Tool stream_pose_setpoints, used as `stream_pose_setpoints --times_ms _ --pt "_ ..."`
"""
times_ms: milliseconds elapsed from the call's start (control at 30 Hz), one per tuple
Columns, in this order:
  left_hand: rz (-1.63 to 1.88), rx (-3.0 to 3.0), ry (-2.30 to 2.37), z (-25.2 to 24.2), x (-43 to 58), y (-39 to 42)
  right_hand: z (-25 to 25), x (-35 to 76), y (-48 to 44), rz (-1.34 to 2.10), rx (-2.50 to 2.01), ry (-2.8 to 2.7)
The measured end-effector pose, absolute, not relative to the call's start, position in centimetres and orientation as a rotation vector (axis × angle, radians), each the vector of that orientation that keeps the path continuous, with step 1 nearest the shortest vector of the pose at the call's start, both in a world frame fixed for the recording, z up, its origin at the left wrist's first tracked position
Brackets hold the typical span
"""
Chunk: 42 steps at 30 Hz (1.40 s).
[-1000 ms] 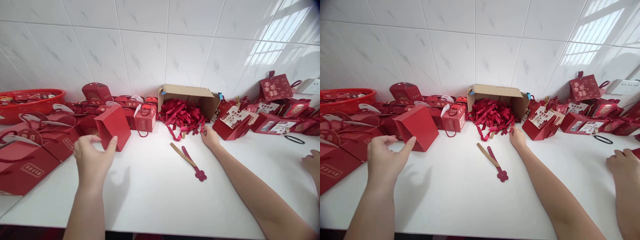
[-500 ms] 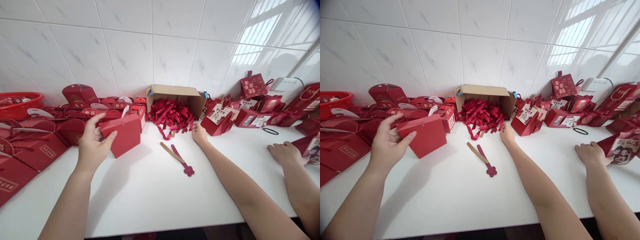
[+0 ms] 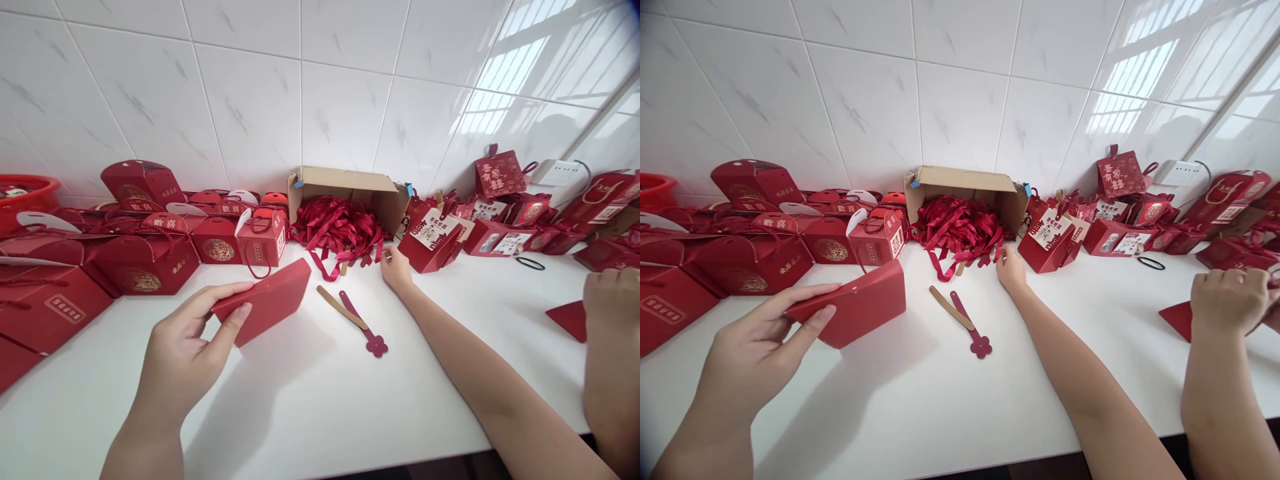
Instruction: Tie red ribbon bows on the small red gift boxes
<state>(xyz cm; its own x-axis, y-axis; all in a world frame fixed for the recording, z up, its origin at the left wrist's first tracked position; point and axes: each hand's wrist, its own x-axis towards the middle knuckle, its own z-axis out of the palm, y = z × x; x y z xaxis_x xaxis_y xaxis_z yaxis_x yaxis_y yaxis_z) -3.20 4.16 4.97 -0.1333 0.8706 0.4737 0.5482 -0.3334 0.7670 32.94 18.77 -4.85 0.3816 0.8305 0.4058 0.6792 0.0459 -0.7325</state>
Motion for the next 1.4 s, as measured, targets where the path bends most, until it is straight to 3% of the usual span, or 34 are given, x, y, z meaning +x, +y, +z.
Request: stream_pose_setpoints --times_ms 233,333,400,600,867,1200,1333,1400 --pt "1.443 1.607 1.391 4.9 -1.9 2.9 2.3 26.8 15.1 0.457 -1.301 -1.574" --pt "1.445 1.559 1.376 4.9 -1.7 3.0 5.1 23.4 11.6 0.834 -0.74 -1.877" --pt "1.424 1.541 1.371 4.9 -1.8 3.1 6.0 21.8 9.6 0.85 -0.61 -2.0" --pt "1.362 1.576 1.372 4.7 -2.1 3.3 5.7 20.1 8.0 0.481 -0.593 -2.053" --pt "1.404 1.746 1.286 4.4 -2.4 3.9 4.9 19.6 8.3 0.722 -0.682 -1.897" --pt "1.7 1.438 1.202 4.4 -1.8 3.5 4.1 17.6 6.6 0.823 -0.653 -1.765" --pt "1.742 1.371 1.257 4.6 -1.5 3.6 4.3 20.1 9.4 0.644 -0.609 -1.976" --pt "1.742 1.322 1.333 4.7 -1.3 3.6 3.7 22.7 12.0 0.395 -0.905 -1.868"
